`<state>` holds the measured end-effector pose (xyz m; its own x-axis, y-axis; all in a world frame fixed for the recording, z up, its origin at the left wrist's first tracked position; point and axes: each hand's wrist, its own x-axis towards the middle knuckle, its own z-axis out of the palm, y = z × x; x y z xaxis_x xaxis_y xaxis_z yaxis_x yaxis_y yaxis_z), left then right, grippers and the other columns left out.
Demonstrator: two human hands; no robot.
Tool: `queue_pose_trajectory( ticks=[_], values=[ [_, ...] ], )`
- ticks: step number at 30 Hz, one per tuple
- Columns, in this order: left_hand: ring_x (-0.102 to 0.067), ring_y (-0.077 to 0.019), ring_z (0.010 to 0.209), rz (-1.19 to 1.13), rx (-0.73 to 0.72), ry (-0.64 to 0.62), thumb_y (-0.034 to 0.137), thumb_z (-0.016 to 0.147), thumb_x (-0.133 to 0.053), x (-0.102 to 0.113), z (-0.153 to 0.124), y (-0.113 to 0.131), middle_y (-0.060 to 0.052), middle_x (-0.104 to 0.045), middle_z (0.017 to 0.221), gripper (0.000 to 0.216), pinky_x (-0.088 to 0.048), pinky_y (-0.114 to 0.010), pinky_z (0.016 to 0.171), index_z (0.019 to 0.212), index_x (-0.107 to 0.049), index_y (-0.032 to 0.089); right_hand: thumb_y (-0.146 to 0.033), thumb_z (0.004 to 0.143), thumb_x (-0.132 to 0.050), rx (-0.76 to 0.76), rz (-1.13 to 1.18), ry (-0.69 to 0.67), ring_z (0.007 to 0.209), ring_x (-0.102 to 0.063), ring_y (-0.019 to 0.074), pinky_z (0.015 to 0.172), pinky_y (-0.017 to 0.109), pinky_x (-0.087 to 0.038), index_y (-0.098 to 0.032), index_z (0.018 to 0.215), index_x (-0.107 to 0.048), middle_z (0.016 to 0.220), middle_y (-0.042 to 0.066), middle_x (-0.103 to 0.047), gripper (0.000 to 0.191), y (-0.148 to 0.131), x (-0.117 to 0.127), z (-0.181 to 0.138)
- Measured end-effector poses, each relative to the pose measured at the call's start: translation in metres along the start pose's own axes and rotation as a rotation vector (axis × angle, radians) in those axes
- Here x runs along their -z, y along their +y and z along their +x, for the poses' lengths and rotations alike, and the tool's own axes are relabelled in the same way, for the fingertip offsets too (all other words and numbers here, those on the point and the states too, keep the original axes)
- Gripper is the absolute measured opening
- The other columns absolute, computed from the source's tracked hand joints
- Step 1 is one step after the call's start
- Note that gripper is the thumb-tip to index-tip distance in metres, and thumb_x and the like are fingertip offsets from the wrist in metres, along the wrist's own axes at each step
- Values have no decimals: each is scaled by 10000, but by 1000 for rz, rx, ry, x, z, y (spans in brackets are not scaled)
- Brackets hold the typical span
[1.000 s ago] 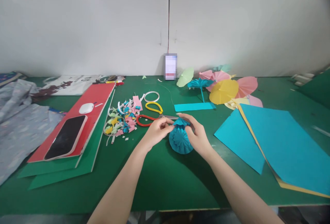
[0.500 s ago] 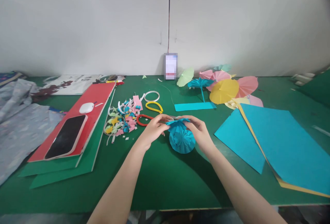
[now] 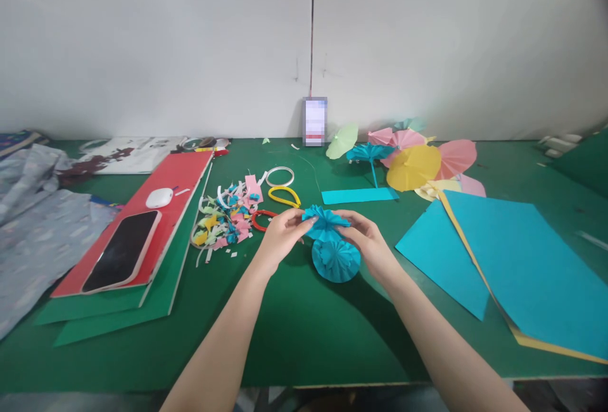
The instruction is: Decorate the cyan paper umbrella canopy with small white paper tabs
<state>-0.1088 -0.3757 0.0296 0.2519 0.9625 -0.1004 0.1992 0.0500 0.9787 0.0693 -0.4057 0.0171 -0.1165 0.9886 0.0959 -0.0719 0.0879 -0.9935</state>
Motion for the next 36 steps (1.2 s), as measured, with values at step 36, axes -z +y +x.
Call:
queue_pose_trajectory(
  ticks=[36],
  values=[
    [-367,-84,475,62,-255,90,341,808,-616,13,2,0,81,-440,519,280,-259,-207,468,1038,-511,222,-209,770,-624,77,-97,-121,733,-562,145,672,287,-499,-254,1127,-534,847,0,-584,370,-6,-4,-1]
  ],
)
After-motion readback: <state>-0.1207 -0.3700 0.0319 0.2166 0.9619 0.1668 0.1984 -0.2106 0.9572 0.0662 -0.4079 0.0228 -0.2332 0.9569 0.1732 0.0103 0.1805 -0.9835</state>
